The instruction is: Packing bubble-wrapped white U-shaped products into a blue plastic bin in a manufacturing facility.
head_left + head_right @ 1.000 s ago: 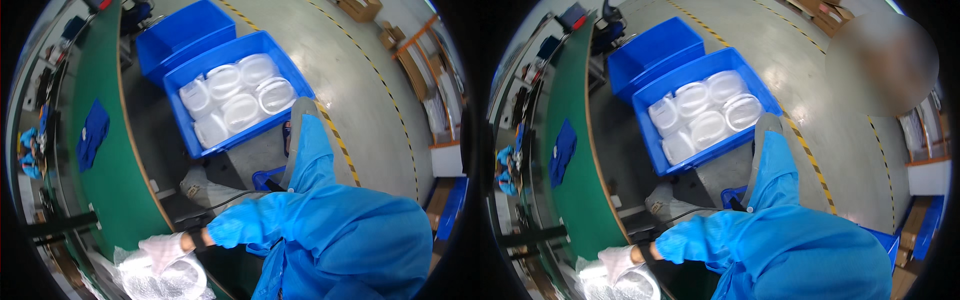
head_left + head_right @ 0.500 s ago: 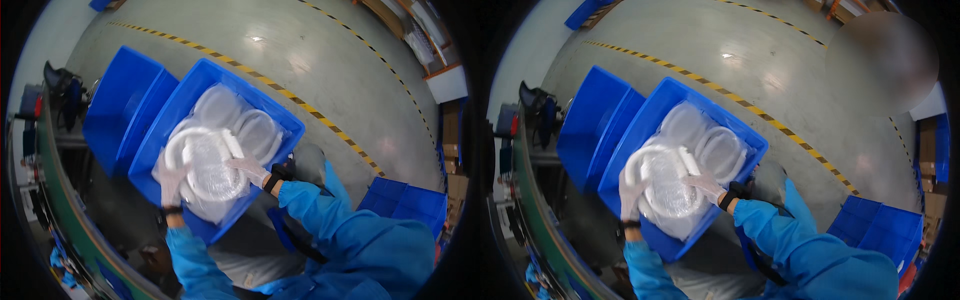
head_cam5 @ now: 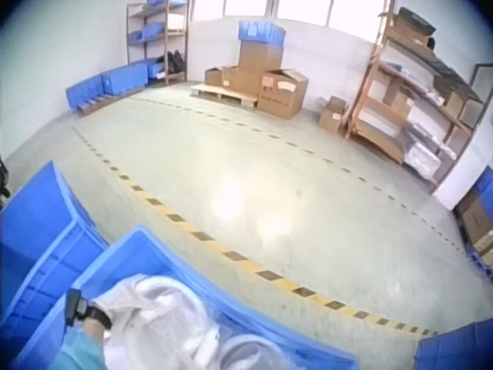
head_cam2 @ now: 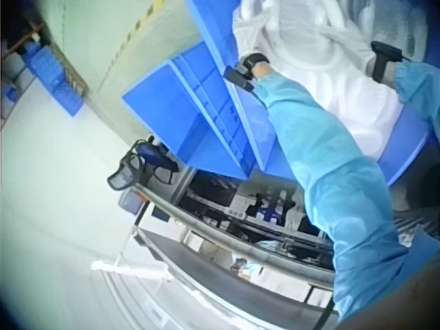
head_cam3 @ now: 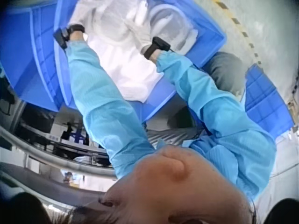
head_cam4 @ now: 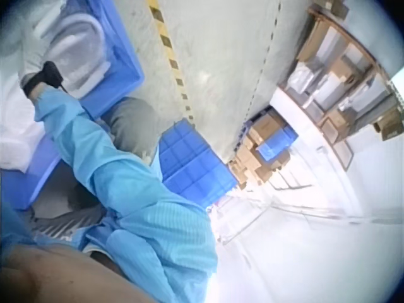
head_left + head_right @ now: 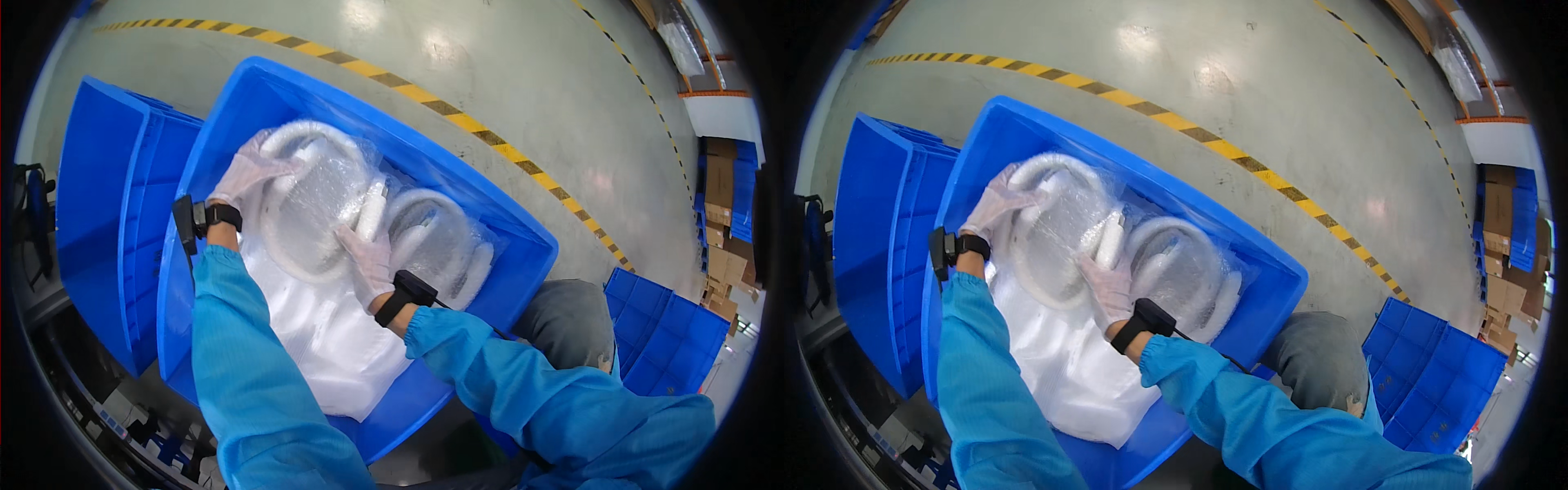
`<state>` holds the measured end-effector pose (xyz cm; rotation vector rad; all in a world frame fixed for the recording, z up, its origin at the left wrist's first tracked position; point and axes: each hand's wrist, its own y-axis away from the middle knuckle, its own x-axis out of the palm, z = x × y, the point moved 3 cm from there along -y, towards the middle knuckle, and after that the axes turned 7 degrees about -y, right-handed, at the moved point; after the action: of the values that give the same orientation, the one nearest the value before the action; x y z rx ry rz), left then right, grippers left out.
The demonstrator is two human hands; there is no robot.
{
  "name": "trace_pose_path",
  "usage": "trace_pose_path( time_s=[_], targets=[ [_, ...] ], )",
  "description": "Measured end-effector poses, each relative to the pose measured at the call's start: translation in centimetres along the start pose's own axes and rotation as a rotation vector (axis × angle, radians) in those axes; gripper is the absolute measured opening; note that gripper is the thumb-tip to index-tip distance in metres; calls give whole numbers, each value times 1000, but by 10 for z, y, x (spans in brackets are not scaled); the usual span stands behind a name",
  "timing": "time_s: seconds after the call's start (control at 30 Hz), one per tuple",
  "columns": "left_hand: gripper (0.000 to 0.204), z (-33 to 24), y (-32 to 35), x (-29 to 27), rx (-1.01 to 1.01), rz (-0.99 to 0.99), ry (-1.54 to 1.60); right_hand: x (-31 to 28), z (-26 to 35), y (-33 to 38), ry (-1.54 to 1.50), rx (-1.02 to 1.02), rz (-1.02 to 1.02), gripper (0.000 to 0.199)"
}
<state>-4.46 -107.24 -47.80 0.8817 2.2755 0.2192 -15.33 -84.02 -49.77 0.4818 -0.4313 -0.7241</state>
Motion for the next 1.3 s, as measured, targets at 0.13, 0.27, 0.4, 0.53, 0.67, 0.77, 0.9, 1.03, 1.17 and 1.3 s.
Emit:
trace_pose_path(
  time_s=[0.13,0.27,0.4,0.53,0.67,0.77,0.9,1.03,1.17,1.3],
  targets=[
    [63,0,-28,13,-14,23,-101,9,-8,-15,199,-175,-161,62],
    [67,-8,-33,22,-41,1,-70,-2,-33,-34,766,-237,52,52],
    [80,-12,-5,19,-232,-159,-472,5,28,-13,704,5,239,45],
    [94,-8,-3,53,-178,-497,-639,-15,16,-12,1383,-300,538,53],
    [89,-1,17,64,-50,-701,-674,16,52,22,1106,-492,196,73],
    [80,-1,22,66,89,-764,-650,16,42,24,1272,-565,378,83],
    [70,-7,12,75,-119,-671,-630,6,1,-10,1595,-883,406,87],
    [66,1,50,51,-156,-807,-511,2,3,-10,1703,-799,421,86],
    [42,6,186,56,186,-678,-956,4,24,-5,1783,-746,447,84],
    [36,-110,373,96,-5,-548,-164,-13,72,16,1865,-735,478,82]
  ],
)
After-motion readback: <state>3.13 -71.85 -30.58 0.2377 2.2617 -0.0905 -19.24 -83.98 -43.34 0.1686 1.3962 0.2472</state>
